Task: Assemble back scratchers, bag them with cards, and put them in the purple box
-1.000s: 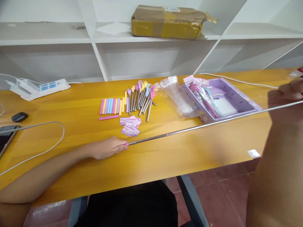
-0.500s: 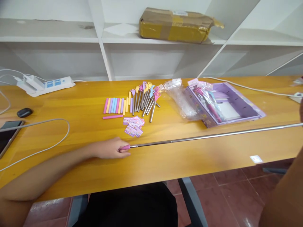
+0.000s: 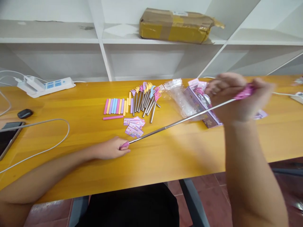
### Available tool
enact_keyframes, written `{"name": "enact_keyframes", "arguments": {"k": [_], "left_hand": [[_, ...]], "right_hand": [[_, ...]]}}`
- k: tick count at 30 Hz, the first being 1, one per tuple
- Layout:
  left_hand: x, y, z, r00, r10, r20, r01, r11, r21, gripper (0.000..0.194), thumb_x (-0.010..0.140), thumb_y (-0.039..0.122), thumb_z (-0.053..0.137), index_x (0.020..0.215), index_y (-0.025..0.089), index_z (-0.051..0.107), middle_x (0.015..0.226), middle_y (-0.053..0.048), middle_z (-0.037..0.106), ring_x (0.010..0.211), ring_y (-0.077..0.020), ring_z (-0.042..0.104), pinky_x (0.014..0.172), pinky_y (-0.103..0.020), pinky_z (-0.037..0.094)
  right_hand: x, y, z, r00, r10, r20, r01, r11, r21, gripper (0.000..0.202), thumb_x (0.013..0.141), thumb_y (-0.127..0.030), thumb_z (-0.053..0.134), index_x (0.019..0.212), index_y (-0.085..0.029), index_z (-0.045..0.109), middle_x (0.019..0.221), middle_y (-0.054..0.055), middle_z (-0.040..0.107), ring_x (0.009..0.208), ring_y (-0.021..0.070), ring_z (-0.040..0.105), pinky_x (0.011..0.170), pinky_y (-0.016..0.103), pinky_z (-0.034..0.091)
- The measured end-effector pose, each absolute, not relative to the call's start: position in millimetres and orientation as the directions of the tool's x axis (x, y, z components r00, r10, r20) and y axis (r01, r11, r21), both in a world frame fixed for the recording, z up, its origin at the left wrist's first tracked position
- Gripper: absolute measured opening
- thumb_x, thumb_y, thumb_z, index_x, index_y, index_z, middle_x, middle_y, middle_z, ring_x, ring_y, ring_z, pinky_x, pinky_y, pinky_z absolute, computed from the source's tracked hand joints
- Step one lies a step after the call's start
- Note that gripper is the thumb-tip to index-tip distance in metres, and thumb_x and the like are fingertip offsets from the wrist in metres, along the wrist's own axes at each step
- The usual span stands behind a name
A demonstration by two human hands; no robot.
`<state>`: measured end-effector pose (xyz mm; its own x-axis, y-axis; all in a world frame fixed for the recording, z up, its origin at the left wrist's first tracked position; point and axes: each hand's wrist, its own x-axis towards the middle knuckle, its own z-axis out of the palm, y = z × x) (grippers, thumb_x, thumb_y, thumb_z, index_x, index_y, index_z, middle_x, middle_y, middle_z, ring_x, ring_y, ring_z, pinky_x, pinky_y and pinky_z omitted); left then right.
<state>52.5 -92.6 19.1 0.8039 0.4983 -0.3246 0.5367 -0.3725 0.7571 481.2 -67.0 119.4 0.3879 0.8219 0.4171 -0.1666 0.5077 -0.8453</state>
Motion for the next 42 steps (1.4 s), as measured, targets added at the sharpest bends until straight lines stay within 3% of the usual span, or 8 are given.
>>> {"name": "enact_keyframes", "arguments": {"k": [3, 6, 11, 18, 21, 28, 34, 42], "left_hand": [[51, -93, 15, 0.782, 0.533, -0.322, 0.543, -0.331, 0.771, 0.040, 0.099, 0.040, 0.055, 0.072, 0.022, 0.030, 0.066, 0.006, 0.031, 0.060, -0.0124, 0.028, 0.058, -0.031, 0.023], [50, -93, 9, 0.757, 0.571, -0.317, 0.558, -0.312, 0.769, 0.042, 0.099, 0.043, 0.055, 0.071, 0.023, 0.031, 0.065, 0.006, 0.033, 0.059, -0.0121, 0.028, 0.058, -0.030, 0.024], [47, -94, 2, 0.768, 0.571, -0.289, 0.545, -0.348, 0.762, 0.044, 0.101, 0.047, 0.054, 0.071, 0.023, 0.033, 0.063, 0.007, 0.034, 0.059, -0.0117, 0.029, 0.058, -0.029, 0.025], [51, -96, 9, 0.769, 0.564, -0.302, 0.553, -0.349, 0.757, 0.042, 0.100, 0.043, 0.053, 0.071, 0.023, 0.031, 0.064, 0.007, 0.034, 0.059, -0.0117, 0.030, 0.059, -0.030, 0.025], [51, -95, 13, 0.783, 0.526, -0.332, 0.556, -0.350, 0.754, 0.040, 0.101, 0.043, 0.051, 0.072, 0.023, 0.032, 0.066, 0.006, 0.035, 0.060, -0.0124, 0.032, 0.059, -0.030, 0.026], [50, -80, 20, 0.849, 0.374, -0.373, 0.501, -0.348, 0.793, 0.044, 0.100, 0.041, 0.054, 0.070, 0.022, 0.028, 0.069, 0.006, 0.027, 0.063, -0.0127, 0.028, 0.063, -0.030, 0.027], [50, -80, 18, 0.837, 0.403, -0.370, 0.511, -0.336, 0.791, 0.043, 0.100, 0.044, 0.055, 0.073, 0.023, 0.031, 0.070, 0.006, 0.030, 0.064, -0.0130, 0.028, 0.062, -0.030, 0.026], [51, -81, 17, 0.825, 0.427, -0.370, 0.522, -0.328, 0.787, 0.041, 0.101, 0.047, 0.054, 0.076, 0.023, 0.031, 0.073, 0.005, 0.033, 0.066, -0.0135, 0.030, 0.062, -0.030, 0.027]], "right_hand": [[414, -59, 98, 0.079, 0.920, 0.385, -0.169, 0.393, -0.904, 0.055, 0.089, -0.063, 0.057, 0.106, -0.021, 0.087, 0.101, 0.017, 0.080, 0.104, 0.0327, 0.075, 0.091, 0.050, 0.052], [345, -71, 82, -0.073, 0.934, 0.348, -0.126, 0.338, -0.933, 0.066, 0.096, -0.078, 0.044, 0.117, -0.028, 0.081, 0.115, 0.009, 0.080, 0.121, 0.0324, 0.070, 0.104, 0.055, 0.051], [292, -99, 65, -0.166, 0.914, 0.371, -0.169, 0.344, -0.923, 0.081, 0.100, -0.085, 0.029, 0.126, -0.024, 0.075, 0.120, 0.011, 0.078, 0.130, 0.0330, 0.067, 0.118, 0.059, 0.044], [260, -118, 19, -0.315, 0.894, 0.319, -0.267, 0.240, -0.933, 0.082, 0.106, -0.079, 0.019, 0.130, -0.021, 0.072, 0.131, 0.013, 0.073, 0.134, 0.0279, 0.064, 0.121, 0.048, 0.045], [249, -124, 5, -0.329, 0.871, 0.366, -0.304, 0.269, -0.914, 0.078, 0.110, -0.072, 0.016, 0.125, -0.020, 0.072, 0.124, 0.013, 0.074, 0.124, 0.0267, 0.068, 0.118, 0.047, 0.047], [254, -121, -5, -0.262, 0.922, 0.285, -0.316, 0.197, -0.928, 0.077, 0.104, -0.081, 0.022, 0.101, -0.020, 0.069, 0.089, 0.010, 0.073, 0.089, 0.0245, 0.069, 0.093, 0.042, 0.054], [259, -117, -7, -0.270, 0.918, 0.291, -0.210, 0.239, -0.948, 0.052, 0.108, -0.063, 0.048, 0.093, -0.017, 0.069, 0.081, 0.006, 0.068, 0.074, 0.0177, 0.062, 0.072, 0.031, 0.048], [260, -111, -6, -0.212, 0.928, 0.307, -0.261, 0.249, -0.933, 0.069, 0.105, -0.076, 0.038, 0.088, -0.017, 0.069, 0.076, 0.006, 0.065, 0.070, 0.0177, 0.060, 0.070, 0.032, 0.048]]}}
